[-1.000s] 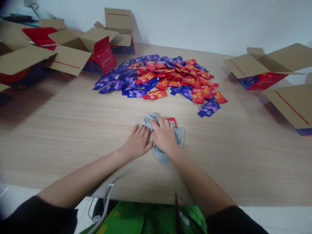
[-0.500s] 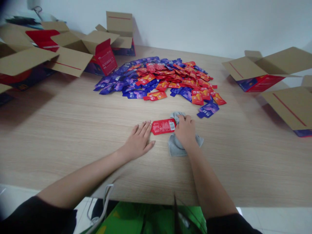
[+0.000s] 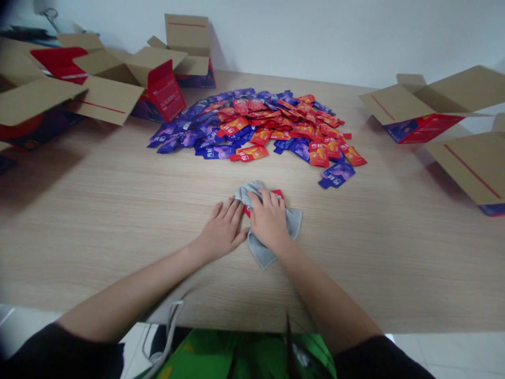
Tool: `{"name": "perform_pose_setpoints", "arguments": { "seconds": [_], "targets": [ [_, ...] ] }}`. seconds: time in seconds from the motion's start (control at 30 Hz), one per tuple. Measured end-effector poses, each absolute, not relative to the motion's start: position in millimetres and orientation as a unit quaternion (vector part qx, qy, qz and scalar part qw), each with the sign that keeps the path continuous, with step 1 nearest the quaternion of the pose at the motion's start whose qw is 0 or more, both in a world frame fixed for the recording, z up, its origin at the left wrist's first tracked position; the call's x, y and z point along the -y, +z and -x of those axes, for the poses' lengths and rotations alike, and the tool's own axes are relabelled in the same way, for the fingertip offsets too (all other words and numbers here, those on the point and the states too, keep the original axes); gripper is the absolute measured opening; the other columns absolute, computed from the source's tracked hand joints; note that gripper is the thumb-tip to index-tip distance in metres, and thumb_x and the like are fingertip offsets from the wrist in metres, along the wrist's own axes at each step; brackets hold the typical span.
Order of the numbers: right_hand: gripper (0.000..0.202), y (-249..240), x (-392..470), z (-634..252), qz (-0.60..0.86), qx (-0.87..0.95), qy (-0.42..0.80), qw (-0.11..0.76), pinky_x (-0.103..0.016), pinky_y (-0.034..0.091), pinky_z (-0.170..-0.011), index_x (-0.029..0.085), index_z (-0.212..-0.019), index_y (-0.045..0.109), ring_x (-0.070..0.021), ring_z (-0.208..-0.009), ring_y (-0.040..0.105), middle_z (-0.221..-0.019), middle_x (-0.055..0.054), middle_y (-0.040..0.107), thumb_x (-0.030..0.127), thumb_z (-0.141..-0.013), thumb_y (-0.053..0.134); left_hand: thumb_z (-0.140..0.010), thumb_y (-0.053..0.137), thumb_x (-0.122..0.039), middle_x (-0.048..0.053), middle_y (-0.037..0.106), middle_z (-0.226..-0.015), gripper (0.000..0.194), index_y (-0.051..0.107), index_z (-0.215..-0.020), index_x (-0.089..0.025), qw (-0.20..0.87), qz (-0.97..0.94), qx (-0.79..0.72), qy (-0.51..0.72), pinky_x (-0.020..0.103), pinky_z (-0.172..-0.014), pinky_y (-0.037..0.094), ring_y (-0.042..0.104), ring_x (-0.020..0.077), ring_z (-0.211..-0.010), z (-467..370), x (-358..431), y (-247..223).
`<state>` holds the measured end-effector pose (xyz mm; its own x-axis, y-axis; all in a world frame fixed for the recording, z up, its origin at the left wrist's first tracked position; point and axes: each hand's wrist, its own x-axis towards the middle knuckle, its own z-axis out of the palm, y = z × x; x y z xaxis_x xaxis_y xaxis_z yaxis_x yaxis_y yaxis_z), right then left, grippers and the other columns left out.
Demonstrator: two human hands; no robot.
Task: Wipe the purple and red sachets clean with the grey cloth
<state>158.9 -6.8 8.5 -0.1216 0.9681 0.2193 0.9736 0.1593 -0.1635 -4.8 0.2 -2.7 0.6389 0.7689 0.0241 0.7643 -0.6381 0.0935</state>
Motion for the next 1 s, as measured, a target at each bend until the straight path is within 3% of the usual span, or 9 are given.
{"name": "perform_pose_setpoints", "arguments": {
  "seconds": [0.13, 0.3, 0.43, 0.57, 0.63, 0.77, 0.83, 0.93, 1.0],
  "targets": [
    [0.047, 11, 3, -188, 0.731, 0.673, -0.029, 0.111, -0.044, 0.039, -0.091, 0.020, -0.137, 0.052, -0.0307, -0.115, 0.047, -0.135, -0.015, 0.052, 0.022, -0.092, 0.042, -0.097, 0.040, -0.050, 0.020, 0.022, -0.161, 0.074, 0.027, -0.153, -0.003, 0.043, -0.902, -0.428, 0.033, 0.053, -0.117, 0.022, 0.022, 0.0336, -0.149, 4, 0, -3],
    [0.047, 10, 0, -219, 0.785, 0.611, -0.019, 0.100, -0.045, 0.042, -0.087, 0.017, -0.134, 0.055, -0.0323, -0.109, 0.048, -0.127, -0.018, 0.053, 0.019, -0.088, 0.043, -0.098, 0.039, -0.050, 0.021, 0.022, -0.161, 0.074, 0.026, -0.152, -0.002, 0.043, -0.903, -0.426, 0.034, 0.053, -0.117, 0.022, 0.022, 0.0341, -0.149, 4, 0, -3],
    [0.047, 8, -6, -225, 0.759, 0.616, -0.012, 0.209, -0.047, 0.041, -0.093, 0.014, -0.129, 0.057, -0.0297, -0.109, 0.049, -0.120, -0.017, 0.054, 0.013, -0.086, 0.039, -0.097, 0.039, -0.050, 0.021, 0.023, -0.161, 0.073, 0.027, -0.152, -0.003, 0.045, -0.902, -0.427, 0.043, 0.052, -0.116, 0.023, 0.023, 0.0338, -0.148, 5, 0, -4],
    [0.052, 13, -4, -200, 0.686, 0.656, -0.034, 0.314, -0.047, 0.038, -0.100, 0.020, -0.136, 0.051, -0.0273, -0.118, 0.046, -0.129, -0.014, 0.050, 0.013, -0.087, 0.035, -0.097, 0.039, -0.050, 0.021, 0.024, -0.160, 0.073, 0.027, -0.152, -0.003, 0.045, -0.902, -0.426, 0.049, 0.052, -0.116, 0.023, 0.023, 0.0336, -0.148, 5, 0, -4],
    [0.052, 14, 2, -181, 0.640, 0.713, -0.014, 0.287, -0.045, 0.037, -0.101, 0.023, -0.137, 0.051, -0.0260, -0.121, 0.045, -0.133, -0.013, 0.050, 0.013, -0.088, 0.036, -0.097, 0.039, -0.051, 0.021, 0.032, -0.157, 0.071, 0.033, -0.150, -0.003, 0.041, -0.902, -0.428, 0.046, 0.052, -0.117, 0.022, 0.026, 0.0340, -0.147, 5, 0, -3],
    [0.049, 11, 12, -155, 0.588, 0.793, 0.024, 0.161, -0.044, 0.036, -0.099, 0.025, -0.135, 0.054, -0.0272, -0.120, 0.045, -0.136, -0.011, 0.053, 0.015, -0.089, 0.041, -0.098, 0.034, -0.052, 0.022, 0.058, -0.136, 0.063, 0.052, -0.135, -0.004, 0.038, -0.908, -0.418, 0.017, 0.054, -0.117, 0.021, 0.047, 0.0353, -0.133, 5, 0, -2],
    [0.048, 10, 13, -155, 0.612, 0.779, 0.011, 0.133, -0.045, 0.036, -0.097, 0.025, -0.134, 0.055, -0.0286, -0.119, 0.045, -0.136, -0.011, 0.053, 0.016, -0.089, 0.043, -0.098, 0.034, -0.052, 0.023, 0.054, -0.140, 0.065, 0.050, -0.137, -0.003, 0.033, -0.908, -0.418, 0.024, 0.054, -0.116, 0.022, 0.043, 0.0357, -0.137, 5, 0, -3],
    [0.048, 9, 10, -170, 0.675, 0.728, -0.020, 0.120, -0.045, 0.038, -0.093, 0.021, -0.135, 0.054, -0.0302, -0.115, 0.047, -0.134, -0.014, 0.053, 0.016, -0.089, 0.044, -0.098, 0.037, -0.052, 0.022, 0.033, -0.157, 0.071, 0.034, -0.149, -0.002, 0.028, -0.904, -0.424, 0.043, 0.052, -0.116, 0.024, 0.026, 0.0342, -0.147, 5, 0, -5],
    [0.049, 10, 8, -186, 0.722, 0.682, -0.037, 0.109, -0.045, 0.040, -0.089, 0.018, -0.136, 0.052, -0.0317, -0.112, 0.048, -0.132, -0.017, 0.053, 0.017, -0.088, 0.044, -0.098, 0.038, -0.051, 0.020, 0.025, -0.160, 0.073, 0.028, -0.152, -0.003, 0.034, -0.904, -0.423, 0.044, 0.052, -0.117, 0.023, 0.023, 0.0333, -0.148, 5, 0, -6]
  ]
}}
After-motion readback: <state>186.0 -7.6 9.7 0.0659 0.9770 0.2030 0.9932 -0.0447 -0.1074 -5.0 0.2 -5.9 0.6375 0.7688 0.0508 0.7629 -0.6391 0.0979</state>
